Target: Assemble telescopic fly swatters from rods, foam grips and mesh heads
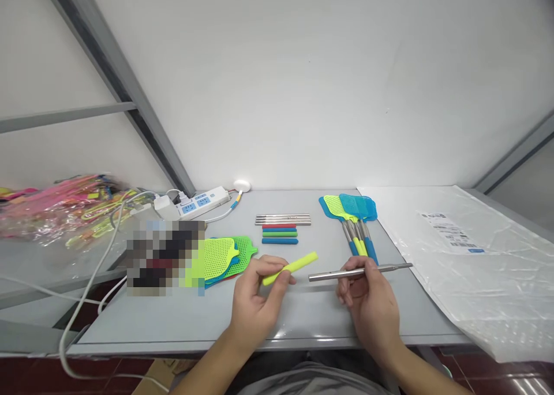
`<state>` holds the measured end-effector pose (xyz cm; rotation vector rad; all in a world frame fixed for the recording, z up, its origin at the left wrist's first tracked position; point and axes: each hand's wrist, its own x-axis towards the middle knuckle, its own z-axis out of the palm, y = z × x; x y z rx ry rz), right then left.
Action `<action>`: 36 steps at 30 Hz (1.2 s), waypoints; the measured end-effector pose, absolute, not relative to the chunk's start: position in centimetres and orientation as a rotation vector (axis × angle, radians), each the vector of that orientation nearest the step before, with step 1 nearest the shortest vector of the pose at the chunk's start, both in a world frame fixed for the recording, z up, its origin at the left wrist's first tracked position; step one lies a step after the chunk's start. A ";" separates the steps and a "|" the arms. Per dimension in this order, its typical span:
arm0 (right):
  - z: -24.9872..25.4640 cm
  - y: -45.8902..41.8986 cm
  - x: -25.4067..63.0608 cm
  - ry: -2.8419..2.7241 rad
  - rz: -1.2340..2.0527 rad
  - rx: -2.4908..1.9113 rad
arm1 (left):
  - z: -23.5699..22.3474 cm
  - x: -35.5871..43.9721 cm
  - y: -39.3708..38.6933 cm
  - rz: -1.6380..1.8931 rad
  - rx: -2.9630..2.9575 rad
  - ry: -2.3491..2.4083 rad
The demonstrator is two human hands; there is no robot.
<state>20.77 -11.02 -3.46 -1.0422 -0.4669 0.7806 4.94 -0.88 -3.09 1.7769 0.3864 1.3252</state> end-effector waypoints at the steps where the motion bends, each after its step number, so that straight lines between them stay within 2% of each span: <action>1: -3.2 -11.0 21.0 -0.452 0.778 -1.024 | -3.3 4.9 -0.8 1.317 1.808 0.383; 10: -0.9 -11.4 22.2 -0.579 0.630 -0.997 | -3.8 4.6 -0.9 1.223 2.096 0.508; 15: -0.4 -11.5 22.8 -0.648 0.671 -1.037 | -3.2 4.3 -0.9 1.189 2.151 0.460; 22: 1.2 -12.0 23.4 -0.797 0.633 -1.138 | -3.1 4.3 -0.7 1.193 2.221 0.407; 32: 7.5 -11.1 23.8 -1.366 0.461 -1.474 | -3.0 4.4 -0.9 1.108 2.373 0.399; 36: 7.3 -9.9 23.0 -1.350 0.433 -1.485 | -3.4 4.3 -1.0 1.088 2.389 0.433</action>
